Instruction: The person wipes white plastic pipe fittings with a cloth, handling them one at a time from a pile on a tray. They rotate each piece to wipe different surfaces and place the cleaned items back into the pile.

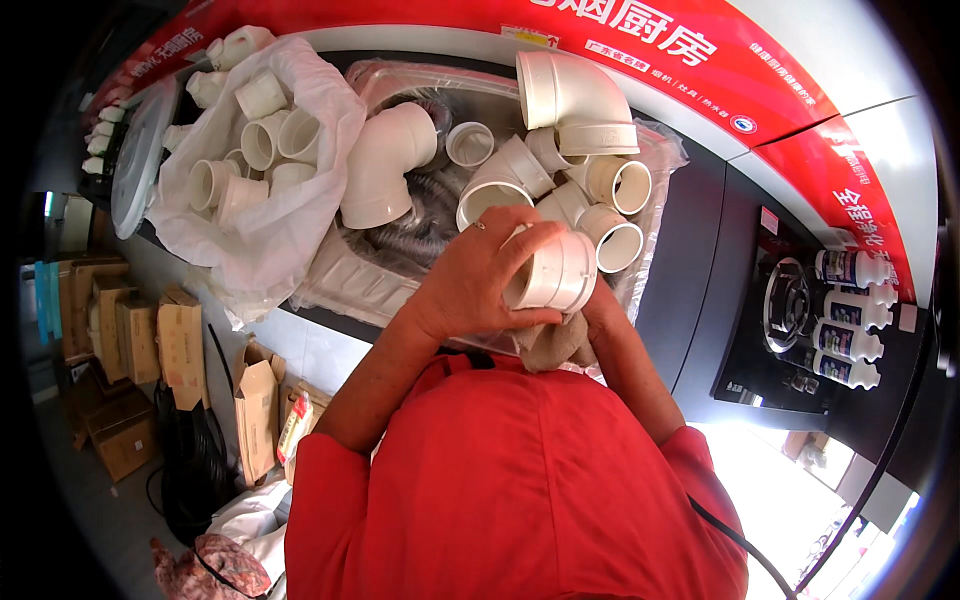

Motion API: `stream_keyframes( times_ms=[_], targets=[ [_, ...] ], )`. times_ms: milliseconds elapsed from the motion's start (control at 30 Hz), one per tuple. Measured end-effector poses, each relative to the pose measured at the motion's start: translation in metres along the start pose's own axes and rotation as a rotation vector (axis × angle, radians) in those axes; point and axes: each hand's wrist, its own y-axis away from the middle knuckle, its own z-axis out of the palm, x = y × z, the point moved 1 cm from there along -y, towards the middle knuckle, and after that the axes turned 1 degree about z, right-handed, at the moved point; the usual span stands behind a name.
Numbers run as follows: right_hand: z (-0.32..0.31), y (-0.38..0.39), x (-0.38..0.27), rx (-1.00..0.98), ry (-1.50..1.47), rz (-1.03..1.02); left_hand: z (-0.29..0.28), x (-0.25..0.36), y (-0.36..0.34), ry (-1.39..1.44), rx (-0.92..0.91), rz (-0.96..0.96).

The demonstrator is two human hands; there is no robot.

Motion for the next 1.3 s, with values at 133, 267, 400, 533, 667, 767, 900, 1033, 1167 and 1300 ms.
stream_keyframes(
  times_ms=[133,267,400,533,667,767,900,1033,1167,1300],
  targets=[
    [0.004,0.005,-0.024,0.119,0.033,-0.156,0.015,-0.011,0.004,0.422,0.18,-0.293],
    [-0.001,-0.007,-0.024,0.328,0.302,-0.537,0.057,-0.031,0.028,1.22,0.225,-0.647],
    [0.005,-0.003,-0.012,0.285,0.482,-0.66,0.067,-0.019,0.022,1.56,0.266,-0.747],
    [-0.004,0.007,-0.012,0.14,0.767,-0.607,0.057,-0.02,0.023,1.694,0.376,-0.734],
    [-0.016,0.014,-0.037,-0.035,0.858,-0.563,0.053,-0.03,0.031,1.686,0.478,-0.735],
    [-0.02,0.023,-0.06,-0.018,0.74,-0.556,0.046,-0.034,0.029,1.456,0.523,-0.674],
    [0.016,0.044,-0.091,-0.173,0.703,-0.844,0.046,-0.039,0.027,1.341,0.586,-0.755],
    [0.027,0.03,-0.08,-0.106,0.931,-0.893,0.054,-0.028,0.026,1.204,0.445,-0.788],
    [0.011,0.021,-0.063,0.017,0.634,-0.771,0.037,-0.016,0.02,1.068,0.308,-0.659],
    [-0.001,0.009,-0.05,0.094,0.314,-0.6,0.03,-0.009,0.019,1.027,0.185,-0.511]
  ],
)
